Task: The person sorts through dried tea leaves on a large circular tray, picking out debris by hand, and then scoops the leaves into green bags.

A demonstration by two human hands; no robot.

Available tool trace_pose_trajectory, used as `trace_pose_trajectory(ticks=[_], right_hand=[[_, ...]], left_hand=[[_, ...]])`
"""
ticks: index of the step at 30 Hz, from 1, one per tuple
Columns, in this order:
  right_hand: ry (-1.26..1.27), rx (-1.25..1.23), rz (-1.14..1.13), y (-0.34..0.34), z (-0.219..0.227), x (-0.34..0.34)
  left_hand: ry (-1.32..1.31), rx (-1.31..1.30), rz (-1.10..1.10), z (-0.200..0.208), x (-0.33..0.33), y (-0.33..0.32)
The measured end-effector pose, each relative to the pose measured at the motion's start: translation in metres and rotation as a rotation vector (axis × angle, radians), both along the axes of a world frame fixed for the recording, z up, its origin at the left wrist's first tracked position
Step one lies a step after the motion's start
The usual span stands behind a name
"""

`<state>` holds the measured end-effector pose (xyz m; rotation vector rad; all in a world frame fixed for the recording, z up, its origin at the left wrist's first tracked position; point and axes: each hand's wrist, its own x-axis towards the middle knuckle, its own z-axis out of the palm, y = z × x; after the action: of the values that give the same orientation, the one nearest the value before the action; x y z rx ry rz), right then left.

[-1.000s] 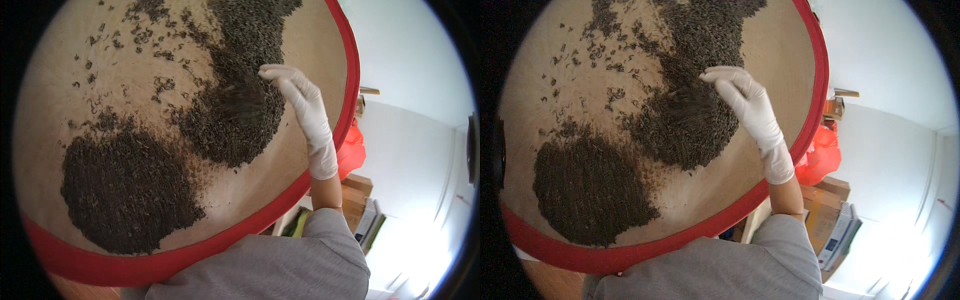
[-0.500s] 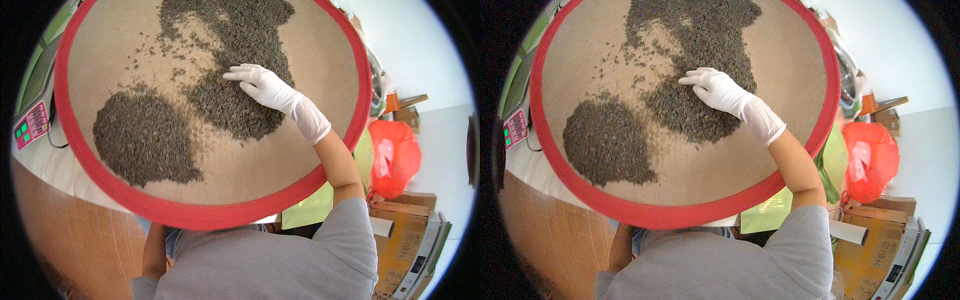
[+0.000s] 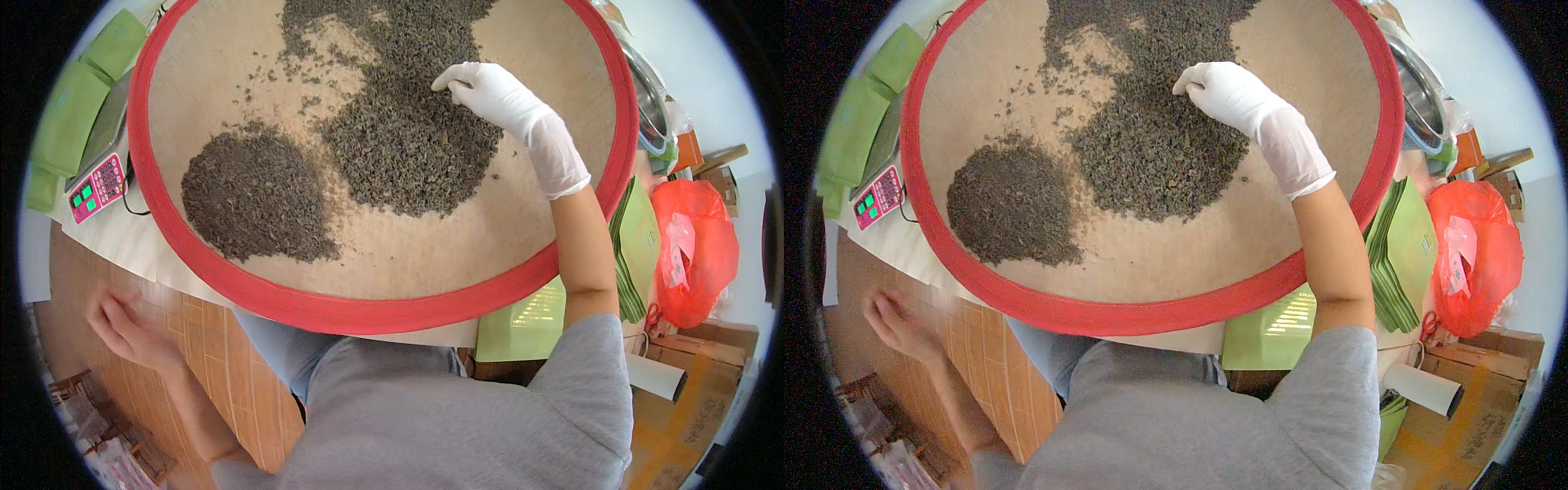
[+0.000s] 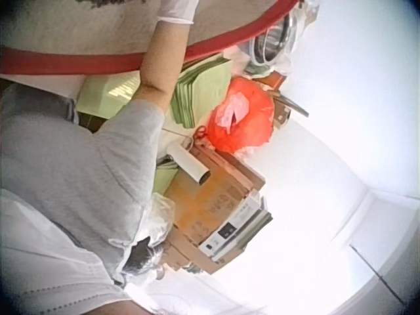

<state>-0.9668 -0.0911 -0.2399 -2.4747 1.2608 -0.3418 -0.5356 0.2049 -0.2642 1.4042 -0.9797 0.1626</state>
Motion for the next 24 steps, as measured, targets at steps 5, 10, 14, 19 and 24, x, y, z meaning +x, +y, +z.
trace_pose_trajectory(ticks=[5,10,14,19,24], right_hand=[[0.150,0.068,-0.011,0.015,0.005,-0.013],[0.261,0.024,0.076,0.023,-0.010,0.004],[0.183,0.064,0.081,0.024,-0.024,0.000],[0.102,0.045,0.083,0.016,-0.035,-0.005],[-0.002,0.116,-0.001,0.015,-0.016,-0.004]], left_hand=[[0.320,0.161,-0.648,0.075,-0.107,-0.125],[0.707,0.444,-1.238,0.070,-0.197,-0.209],[0.955,0.643,-1.177,0.049,-0.217,-0.217],[1.247,0.703,-1.153,0.013,-0.179,-0.217],[1.351,0.696,-1.158,-0.001,-0.171,-0.206]])
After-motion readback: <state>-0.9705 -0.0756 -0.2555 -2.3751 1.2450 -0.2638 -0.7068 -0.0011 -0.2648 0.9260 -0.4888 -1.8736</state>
